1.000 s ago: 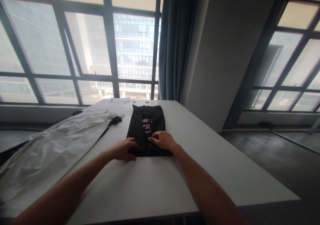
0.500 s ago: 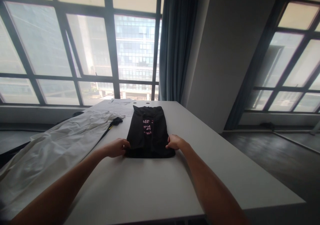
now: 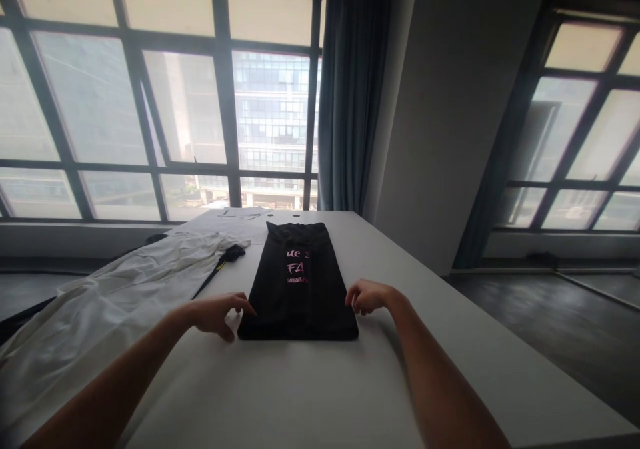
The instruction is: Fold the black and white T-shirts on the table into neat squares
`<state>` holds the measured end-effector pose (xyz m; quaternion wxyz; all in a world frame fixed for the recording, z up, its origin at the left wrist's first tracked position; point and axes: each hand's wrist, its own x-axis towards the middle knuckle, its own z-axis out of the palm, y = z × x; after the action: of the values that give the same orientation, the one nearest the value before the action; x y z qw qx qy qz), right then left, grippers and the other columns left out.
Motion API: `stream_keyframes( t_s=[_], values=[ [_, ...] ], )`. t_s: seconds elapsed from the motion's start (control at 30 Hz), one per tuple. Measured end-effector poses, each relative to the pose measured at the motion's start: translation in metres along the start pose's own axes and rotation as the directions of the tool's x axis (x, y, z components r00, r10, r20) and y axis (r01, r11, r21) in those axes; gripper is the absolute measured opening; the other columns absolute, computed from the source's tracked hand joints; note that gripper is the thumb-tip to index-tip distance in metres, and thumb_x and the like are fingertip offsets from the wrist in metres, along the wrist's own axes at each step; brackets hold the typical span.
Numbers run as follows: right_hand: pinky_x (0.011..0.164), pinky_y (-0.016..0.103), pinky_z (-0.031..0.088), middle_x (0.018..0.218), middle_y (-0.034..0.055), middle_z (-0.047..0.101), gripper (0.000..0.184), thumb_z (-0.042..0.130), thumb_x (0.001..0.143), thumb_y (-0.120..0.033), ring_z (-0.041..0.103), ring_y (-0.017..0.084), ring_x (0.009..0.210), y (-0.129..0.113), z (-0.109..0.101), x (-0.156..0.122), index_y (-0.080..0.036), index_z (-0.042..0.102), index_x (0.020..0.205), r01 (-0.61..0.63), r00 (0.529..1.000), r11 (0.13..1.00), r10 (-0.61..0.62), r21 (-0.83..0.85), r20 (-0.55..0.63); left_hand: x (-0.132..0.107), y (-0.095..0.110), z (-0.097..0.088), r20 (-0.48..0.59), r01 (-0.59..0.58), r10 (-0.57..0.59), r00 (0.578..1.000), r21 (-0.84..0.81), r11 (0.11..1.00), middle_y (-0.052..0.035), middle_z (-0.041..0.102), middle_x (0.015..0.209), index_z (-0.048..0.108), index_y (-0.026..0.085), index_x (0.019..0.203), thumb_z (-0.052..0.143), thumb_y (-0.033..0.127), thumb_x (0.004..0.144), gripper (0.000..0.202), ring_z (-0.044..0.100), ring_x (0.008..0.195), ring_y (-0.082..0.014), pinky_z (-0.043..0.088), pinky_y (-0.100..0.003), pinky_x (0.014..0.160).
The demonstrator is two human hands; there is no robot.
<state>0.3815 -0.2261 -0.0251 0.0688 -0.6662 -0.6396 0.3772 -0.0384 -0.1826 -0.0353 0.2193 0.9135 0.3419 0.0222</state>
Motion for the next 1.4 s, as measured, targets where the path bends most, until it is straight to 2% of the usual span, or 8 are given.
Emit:
stream_keyframes(
  t_s=[0.2,0.4,0.53,0.67,0.77,0.97,1.07,1.4],
  values=[
    [0.062,0.021,0.045,0.087,-0.001,0.064,0.053,0.077,0.053,-0.011,0.059,0.013,0.072,0.01,0.003,0.014,-0.019,0.069,0.104,0.119,0.982,0.98,-0.14,-0.16,-0.13,0.01,-0.007,0.012,-0.243,-0.022,0.046,0.969,0.099,0.995,-0.0055,0.052,0.145,0.074,0.031,0.11,0.073,0.014,0.073,0.04,0.045,0.135,-0.0305,0.036,-0.048,0.113],
    [0.064,0.021,0.047,0.091,-0.0009,0.061,0.055,0.078,0.053,-0.011,0.058,0.012,0.071,0.006,0.007,0.015,-0.021,0.072,0.106,0.121,0.988,0.983,-0.132,-0.135,-0.078,0.017,-0.005,0.023,-0.264,-0.118,0.114,0.958,0.0,0.993,-0.0047,0.065,0.134,0.074,0.026,0.107,0.059,0.005,0.078,0.039,0.058,0.126,-0.0233,0.041,-0.038,0.111],
    [0.072,0.025,0.049,0.092,0.0018,0.062,0.037,0.077,0.058,-0.014,0.059,0.015,0.078,0.002,0.009,0.013,-0.019,0.075,0.095,0.187,0.97,0.967,-0.209,-0.176,-0.122,0.015,-0.011,0.019,-0.195,-0.127,0.109,0.975,-0.081,0.989,-0.0041,0.06,0.141,0.073,0.027,0.113,0.059,0.004,0.075,0.046,0.054,0.131,-0.0227,0.039,-0.039,0.114],
    [0.095,0.034,0.048,0.117,0.0081,0.062,0.012,0.07,0.071,-0.02,0.059,0.022,0.108,-0.005,0.009,0.011,-0.018,0.073,0.082,0.408,0.848,0.895,-0.445,-0.181,-0.288,0.017,-0.017,0.019,-0.165,-0.128,0.105,0.981,-0.138,0.982,-0.0042,0.058,0.144,0.074,0.026,0.111,0.061,0.007,0.076,0.042,0.049,0.137,-0.0238,0.037,-0.04,0.115],
    [0.105,0.04,0.043,0.127,0.0095,0.062,0.014,0.062,0.081,-0.027,0.056,0.024,0.12,-0.006,0.01,0.012,-0.018,0.069,0.09,0.506,0.776,0.86,-0.486,-0.065,-0.401,0.019,-0.015,0.022,-0.263,-0.127,0.088,0.961,-0.135,0.983,-0.0047,0.068,0.131,0.075,0.022,0.104,0.053,0.007,0.08,0.036,0.058,0.127,-0.0212,0.042,-0.036,0.111],
    [0.096,0.037,0.049,0.112,0.008,0.071,0.039,0.072,0.072,-0.027,0.065,0.025,0.105,-0.001,0.018,0.021,-0.016,0.07,0.109,0.423,0.876,0.906,-0.414,-0.019,-0.245,0.02,-0.012,0.024,-0.298,-0.134,0.099,0.949,-0.099,0.986,-0.0049,0.071,0.123,0.069,0.022,0.117,0.06,0.012,0.077,0.042,0.065,0.115,-0.0209,0.046,-0.032,0.104],
    [0.102,0.038,0.046,0.118,0.0073,0.07,0.038,0.074,0.065,-0.022,0.063,0.027,0.112,-0.001,0.02,0.023,-0.019,0.075,0.103,0.462,0.869,0.885,-0.466,-0.065,-0.165,0.021,-0.011,0.026,-0.279,-0.189,0.172,0.945,-0.039,0.981,-0.0055,0.067,0.13,0.071,0.022,0.114,0.061,0.008,0.072,0.045,0.062,0.119,-0.0219,0.044,-0.031,0.106],
    [0.083,0.038,0.053,0.089,0.0062,0.075,0.03,0.065,0.073,-0.036,0.069,0.025,0.086,-0.007,0.003,0.001,-0.016,0.075,0.092,0.626,0.751,0.742,-0.492,0.239,-0.439,0.013,0.0,0.005,-0.357,-0.167,0.093,0.93,-0.181,0.969,0.0004,0.064,0.066,0.069,0.014,0.085,0.051,0.02,0.082,0.019,0.054,0.061,-0.0125,0.041,-0.022,0.059]
  ],
)
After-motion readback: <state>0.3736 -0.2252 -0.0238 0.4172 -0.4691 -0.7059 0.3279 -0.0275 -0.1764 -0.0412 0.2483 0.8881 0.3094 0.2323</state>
